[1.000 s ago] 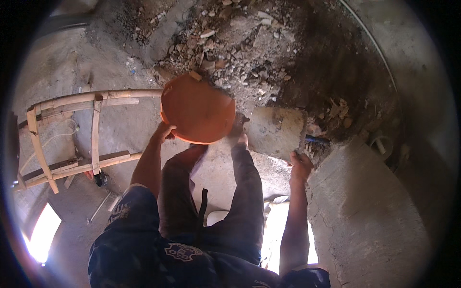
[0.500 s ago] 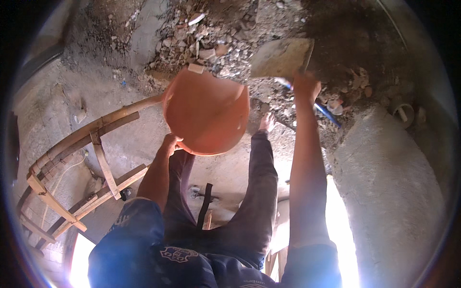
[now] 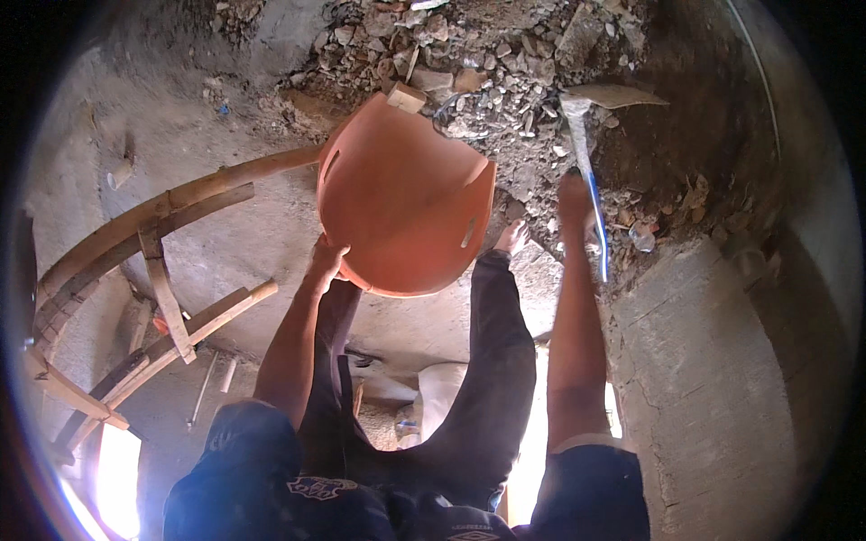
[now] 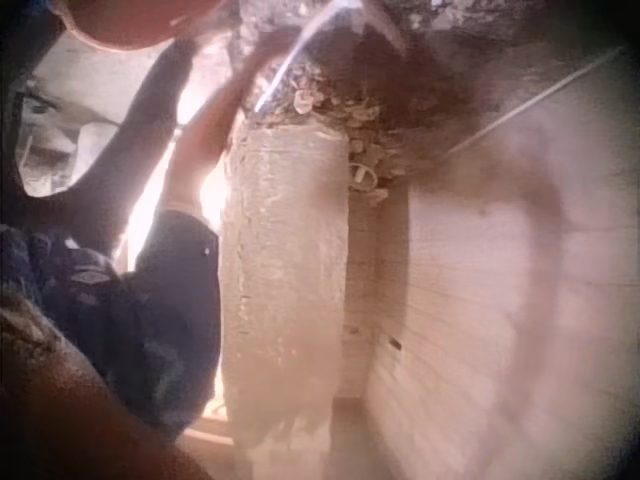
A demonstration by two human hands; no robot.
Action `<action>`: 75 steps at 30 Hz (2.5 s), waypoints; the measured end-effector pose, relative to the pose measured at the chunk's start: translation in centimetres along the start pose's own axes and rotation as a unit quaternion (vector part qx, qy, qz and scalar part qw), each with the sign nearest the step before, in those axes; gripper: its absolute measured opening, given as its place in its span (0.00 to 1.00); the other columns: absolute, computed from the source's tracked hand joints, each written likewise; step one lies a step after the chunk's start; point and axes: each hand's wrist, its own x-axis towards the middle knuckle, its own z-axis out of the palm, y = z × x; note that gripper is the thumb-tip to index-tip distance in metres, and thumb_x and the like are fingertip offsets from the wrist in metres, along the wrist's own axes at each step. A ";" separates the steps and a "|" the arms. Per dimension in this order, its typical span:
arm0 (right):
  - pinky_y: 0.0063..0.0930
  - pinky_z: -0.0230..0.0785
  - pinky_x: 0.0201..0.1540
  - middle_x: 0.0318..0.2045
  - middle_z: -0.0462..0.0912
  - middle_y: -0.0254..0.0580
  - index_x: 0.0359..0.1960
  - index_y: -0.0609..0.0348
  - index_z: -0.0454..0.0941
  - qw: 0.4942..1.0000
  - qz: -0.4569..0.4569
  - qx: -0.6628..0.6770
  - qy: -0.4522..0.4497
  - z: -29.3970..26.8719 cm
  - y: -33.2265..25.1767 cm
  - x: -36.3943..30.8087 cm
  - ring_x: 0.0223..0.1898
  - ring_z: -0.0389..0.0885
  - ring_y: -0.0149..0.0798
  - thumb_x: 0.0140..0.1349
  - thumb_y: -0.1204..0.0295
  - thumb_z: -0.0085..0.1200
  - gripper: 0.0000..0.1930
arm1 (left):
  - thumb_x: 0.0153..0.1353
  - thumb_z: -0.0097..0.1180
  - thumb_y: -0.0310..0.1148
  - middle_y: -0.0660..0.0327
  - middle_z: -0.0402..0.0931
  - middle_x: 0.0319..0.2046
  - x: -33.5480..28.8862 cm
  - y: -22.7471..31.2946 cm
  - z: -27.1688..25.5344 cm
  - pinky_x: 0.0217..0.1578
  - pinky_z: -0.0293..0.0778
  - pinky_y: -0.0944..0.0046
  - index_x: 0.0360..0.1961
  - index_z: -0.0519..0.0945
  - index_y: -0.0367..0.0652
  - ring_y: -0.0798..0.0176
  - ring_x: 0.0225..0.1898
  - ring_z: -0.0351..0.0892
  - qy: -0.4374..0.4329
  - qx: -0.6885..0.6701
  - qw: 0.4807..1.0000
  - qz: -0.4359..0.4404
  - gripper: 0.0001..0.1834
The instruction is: The person moves a white sack on the floor and then uses a shovel to scoop rubble and debris into an orange basin. The task involves clearing the construction site floor by gathering loose materials into a container.
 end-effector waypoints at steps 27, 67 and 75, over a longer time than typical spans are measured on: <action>0.30 0.67 0.15 0.18 0.74 0.37 0.28 0.57 0.76 0.947 0.178 0.207 -0.171 3.1 4.0 -0.5 0.14 0.71 0.35 0.59 0.68 0.49 0.08 | 0.55 0.44 0.33 0.35 0.75 0.38 1.7 -3.3 14.2 0.43 0.73 0.45 0.54 0.60 0.29 0.34 0.42 0.76 0.085 0.112 0.979 0.149 0.27; 0.30 0.68 0.50 0.40 0.80 0.43 0.47 0.64 0.74 0.957 0.142 0.200 -0.152 -1.5 6.8 -19.4 0.44 0.77 0.36 0.61 0.69 0.54 0.15 | 0.51 0.57 0.54 0.53 0.79 0.40 32.8 -6.0 6.7 0.47 0.71 0.50 0.37 0.80 0.43 0.50 0.46 0.76 0.324 0.369 0.837 0.241 0.24; 0.25 0.68 0.43 0.35 0.80 0.41 0.47 0.64 0.73 0.950 0.124 0.161 -0.237 -0.4 5.6 -18.6 0.38 0.77 0.31 0.60 0.70 0.53 0.15 | 0.63 0.48 0.40 0.41 0.77 0.39 25.5 -2.8 3.3 0.35 0.81 0.54 0.45 0.71 0.31 0.48 0.36 0.81 -0.036 -0.294 0.947 0.121 0.20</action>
